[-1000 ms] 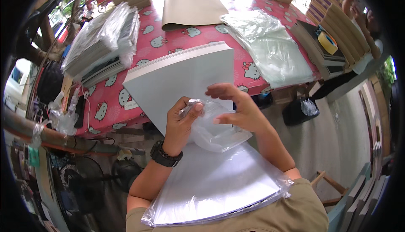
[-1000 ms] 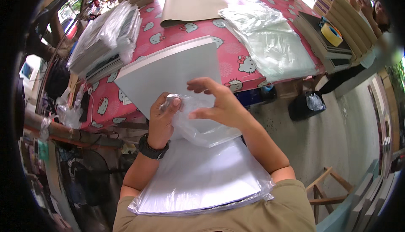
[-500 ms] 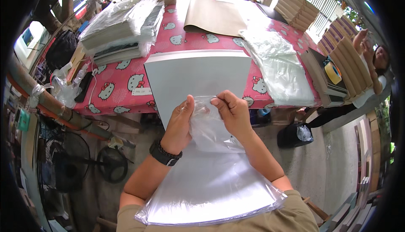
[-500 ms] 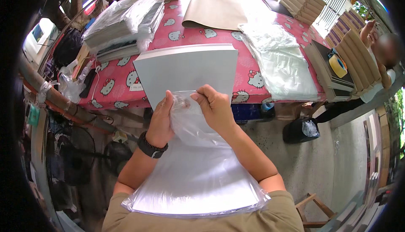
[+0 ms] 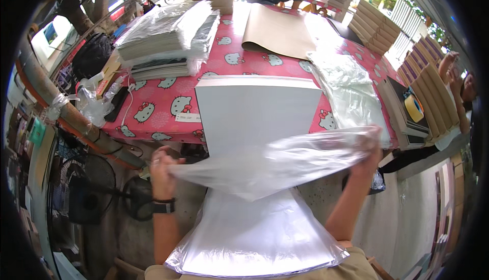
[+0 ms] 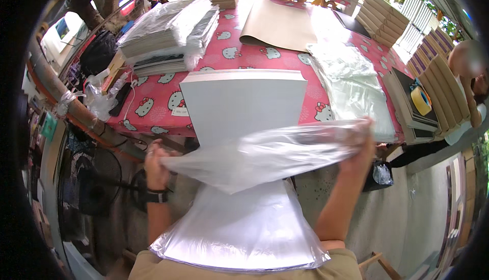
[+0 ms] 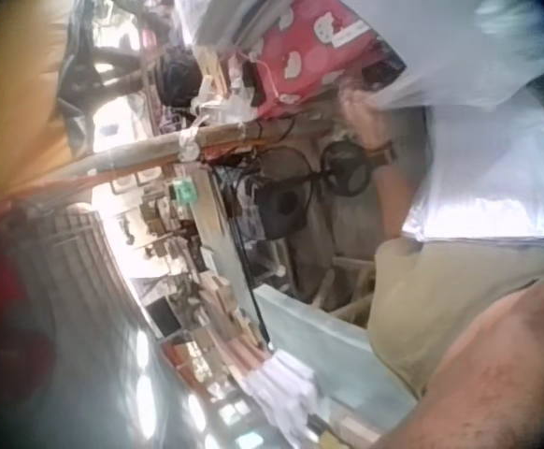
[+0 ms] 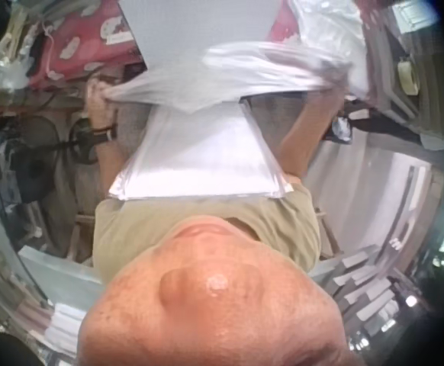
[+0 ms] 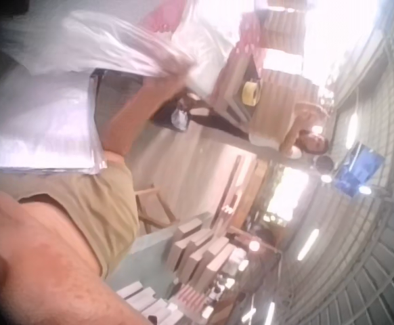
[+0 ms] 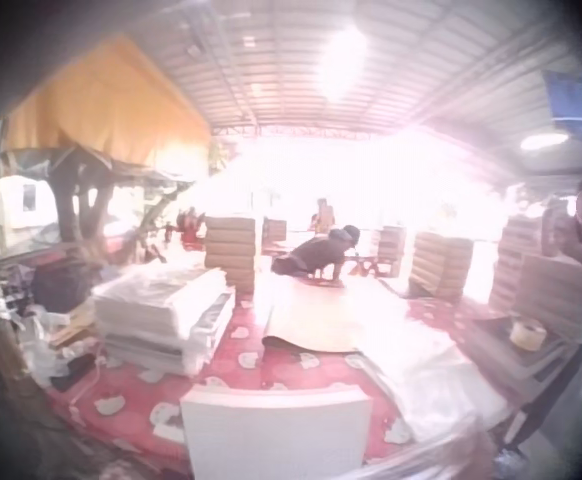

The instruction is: The person places stacks of white paper into plastic sleeves by hand, sliding the paper into the opening of each bag on a table.

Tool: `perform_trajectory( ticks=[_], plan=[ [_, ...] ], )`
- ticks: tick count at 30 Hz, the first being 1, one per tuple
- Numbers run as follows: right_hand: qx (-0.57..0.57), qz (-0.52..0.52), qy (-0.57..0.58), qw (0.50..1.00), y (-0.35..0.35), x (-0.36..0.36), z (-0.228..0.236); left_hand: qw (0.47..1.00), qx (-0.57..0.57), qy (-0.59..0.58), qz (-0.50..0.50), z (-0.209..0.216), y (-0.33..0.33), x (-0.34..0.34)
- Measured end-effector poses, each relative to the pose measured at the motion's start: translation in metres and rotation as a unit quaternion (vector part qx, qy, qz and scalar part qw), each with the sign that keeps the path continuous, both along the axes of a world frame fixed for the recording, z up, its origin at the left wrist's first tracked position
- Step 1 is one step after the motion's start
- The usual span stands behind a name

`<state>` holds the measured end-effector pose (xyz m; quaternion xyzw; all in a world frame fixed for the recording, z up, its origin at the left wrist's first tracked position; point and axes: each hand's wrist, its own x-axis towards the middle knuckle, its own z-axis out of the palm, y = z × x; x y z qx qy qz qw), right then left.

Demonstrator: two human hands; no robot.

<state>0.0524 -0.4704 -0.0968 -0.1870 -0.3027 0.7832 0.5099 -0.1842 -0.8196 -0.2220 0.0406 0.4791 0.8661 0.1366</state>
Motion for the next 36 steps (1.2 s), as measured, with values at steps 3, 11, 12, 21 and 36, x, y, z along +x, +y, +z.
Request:
perform_trajectory(
  ticks=[3,11,12,21,36],
  plan=[
    [0.067,-0.214,-0.076,0.972,0.067,0.064,0.005,0.963,0.046,-0.039,0.261,-0.036,-0.128,-0.05],
    [0.458,0.284,-0.158,0.827,-0.072,-0.054,0.015,0.864,-0.175,0.451,0.137,0.127,0.017,0.025],
    [0.475,0.348,-0.204,0.782,-0.096,-0.064,0.016,0.878,-0.158,0.451,0.004,0.124,0.043,0.042],
    [0.454,0.757,-0.04,0.468,-0.074,-0.049,0.015,0.85,0.164,0.014,-0.5,0.109,0.048,0.051],
    [0.4,0.678,0.024,0.616,-0.031,-0.034,-0.037,0.847,0.376,-0.071,-0.368,0.004,0.038,0.026]
  ],
)
